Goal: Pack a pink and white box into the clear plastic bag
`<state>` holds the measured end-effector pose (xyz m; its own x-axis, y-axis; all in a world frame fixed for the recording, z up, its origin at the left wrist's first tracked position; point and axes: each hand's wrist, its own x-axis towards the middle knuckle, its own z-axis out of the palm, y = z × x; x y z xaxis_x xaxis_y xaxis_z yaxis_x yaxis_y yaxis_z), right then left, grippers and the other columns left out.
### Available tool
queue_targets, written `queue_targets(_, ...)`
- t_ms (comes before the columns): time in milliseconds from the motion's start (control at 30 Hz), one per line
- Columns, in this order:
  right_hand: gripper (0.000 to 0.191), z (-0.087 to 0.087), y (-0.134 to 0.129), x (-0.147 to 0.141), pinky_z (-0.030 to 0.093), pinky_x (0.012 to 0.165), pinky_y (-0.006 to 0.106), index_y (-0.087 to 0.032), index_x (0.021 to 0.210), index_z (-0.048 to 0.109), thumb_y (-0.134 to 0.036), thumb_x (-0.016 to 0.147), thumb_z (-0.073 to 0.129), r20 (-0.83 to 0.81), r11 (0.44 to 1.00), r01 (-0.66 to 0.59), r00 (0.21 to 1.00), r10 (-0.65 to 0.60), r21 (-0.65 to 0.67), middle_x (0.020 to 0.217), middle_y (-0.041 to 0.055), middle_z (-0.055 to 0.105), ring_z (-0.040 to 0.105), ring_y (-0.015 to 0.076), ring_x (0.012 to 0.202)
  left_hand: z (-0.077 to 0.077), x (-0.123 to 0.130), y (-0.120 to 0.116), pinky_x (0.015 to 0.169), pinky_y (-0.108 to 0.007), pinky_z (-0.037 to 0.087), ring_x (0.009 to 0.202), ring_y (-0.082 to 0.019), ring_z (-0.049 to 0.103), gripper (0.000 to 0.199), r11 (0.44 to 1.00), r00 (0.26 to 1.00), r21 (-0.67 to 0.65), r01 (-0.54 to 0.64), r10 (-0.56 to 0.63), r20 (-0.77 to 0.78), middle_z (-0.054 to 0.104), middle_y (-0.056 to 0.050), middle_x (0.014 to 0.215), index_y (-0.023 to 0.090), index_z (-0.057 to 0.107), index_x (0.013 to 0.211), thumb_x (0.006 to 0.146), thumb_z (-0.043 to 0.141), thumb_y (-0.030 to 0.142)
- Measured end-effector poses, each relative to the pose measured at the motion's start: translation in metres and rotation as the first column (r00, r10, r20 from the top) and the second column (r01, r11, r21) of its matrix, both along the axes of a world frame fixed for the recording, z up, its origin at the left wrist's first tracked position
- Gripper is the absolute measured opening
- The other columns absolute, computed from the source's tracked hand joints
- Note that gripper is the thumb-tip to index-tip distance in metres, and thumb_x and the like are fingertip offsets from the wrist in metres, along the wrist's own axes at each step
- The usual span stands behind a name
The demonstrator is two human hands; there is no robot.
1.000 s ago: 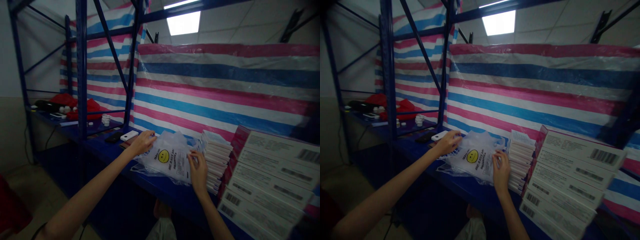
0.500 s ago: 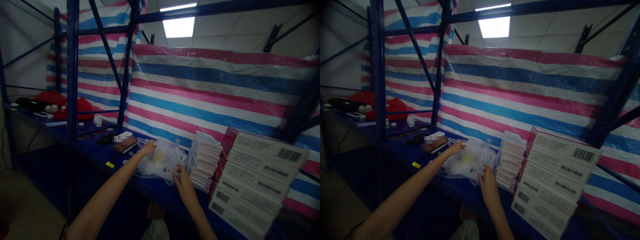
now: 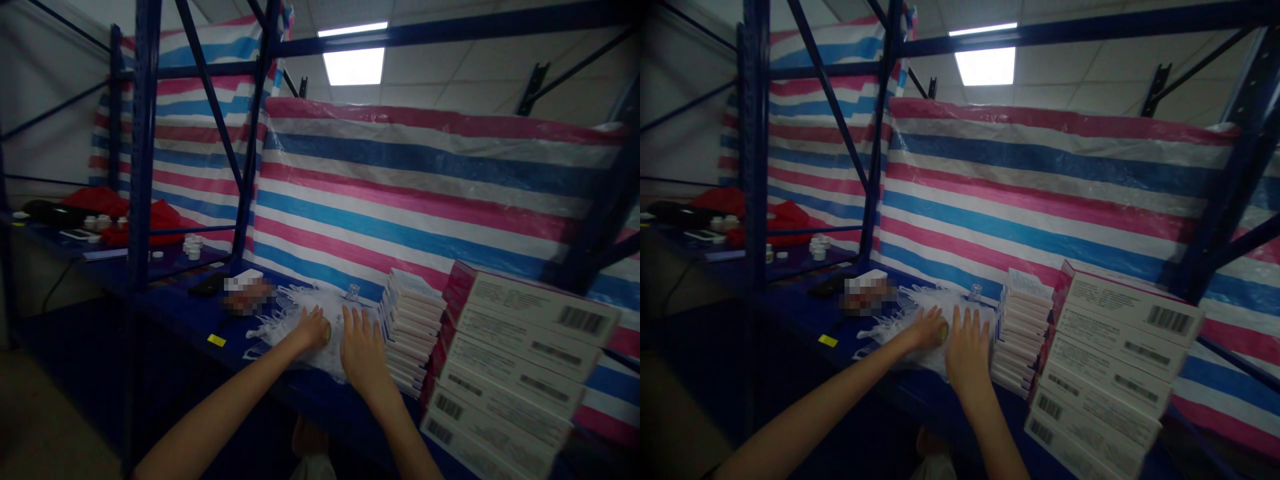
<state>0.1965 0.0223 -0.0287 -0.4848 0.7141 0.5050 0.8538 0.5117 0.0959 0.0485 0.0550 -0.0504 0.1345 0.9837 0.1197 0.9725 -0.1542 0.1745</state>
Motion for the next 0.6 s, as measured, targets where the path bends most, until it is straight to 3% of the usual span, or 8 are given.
queue_targets(133, 0.064, -0.014, 0.029, -0.013, 0.013, 0.102, 0.055, -0.012, 0.139, 0.022, -0.041, 0.085, 0.041, 0.058, 0.959, 0.068, 0.997, -0.054, -0.274, 0.142, 0.0179, 0.024, 0.016, 0.0358, 0.131, 0.012, -0.01, 0.015, 0.102, -0.055, 0.018, 0.123, -0.031, 0.035, 0.026, 0.97, 0.994, 0.23, -0.075, 0.053, 0.099, 0.047, -0.016, 0.125, 0.015, 0.058, 0.098, 0.073, 0.052, 0.013)
queue_targets(233, 0.07, -0.038, 0.047, -0.012, 0.011, 0.102, 0.056, -0.015, 0.14, 0.017, -0.052, 0.085, 0.036, 0.071, 0.912, 0.061, 0.997, -0.036, -0.405, 0.144, 0.0159, 0.018, 0.012, 0.0348, 0.132, 0.017, -0.024, 0.037, 0.099, -0.045, 0.028, 0.121, -0.025, 0.037, 0.041, 0.937, 0.98, 0.317, -0.143, 0.09, 0.177, 0.046, -0.015, 0.125, 0.014, 0.051, 0.109, 0.073, 0.041, 0.0)
queue_targets(333, 0.068, -0.052, 0.055, -0.006, 0.011, 0.104, 0.053, -0.016, 0.14, 0.018, -0.054, 0.086, 0.03, 0.018, 0.902, 0.046, 0.999, -0.042, -0.429, 0.145, 0.0133, 0.017, 0.009, 0.0317, 0.133, 0.016, -0.038, 0.06, 0.095, -0.037, 0.034, 0.119, -0.021, 0.04, 0.055, 0.934, 0.974, 0.332, -0.133, 0.062, 0.216, 0.045, -0.012, 0.128, 0.016, 0.041, 0.121, 0.069, 0.048, 0.0)
queue_targets(500, 0.063, -0.057, 0.057, -0.005, 0.008, 0.104, 0.053, -0.014, 0.136, 0.03, -0.052, 0.086, 0.031, -0.032, 0.909, 0.028, 0.998, -0.045, -0.416, 0.143, 0.0144, 0.021, 0.01, 0.032, 0.133, 0.017, -0.059, 0.078, 0.087, -0.036, 0.038, 0.096, -0.021, 0.056, 0.019, 0.954, 0.977, 0.285, -0.087, 0.027, 0.21, 0.063, -0.004, 0.095, 0.017, 0.059, 0.093, 0.074, 0.059, 0.019)
queue_targets(600, 0.062, -0.058, 0.058, -0.005, 0.009, 0.103, 0.055, -0.015, 0.134, 0.035, -0.053, 0.086, 0.031, -0.053, 0.912, -0.001, 0.998, -0.023, -0.41, 0.142, 0.0144, 0.025, 0.013, 0.0325, 0.132, 0.023, -0.068, 0.079, 0.088, -0.038, 0.036, 0.102, -0.022, 0.052, 0.032, 0.945, 0.981, 0.314, -0.089, 0.029, 0.191, 0.06, -0.005, 0.101, 0.019, 0.054, 0.104, 0.073, 0.061, 0.021)
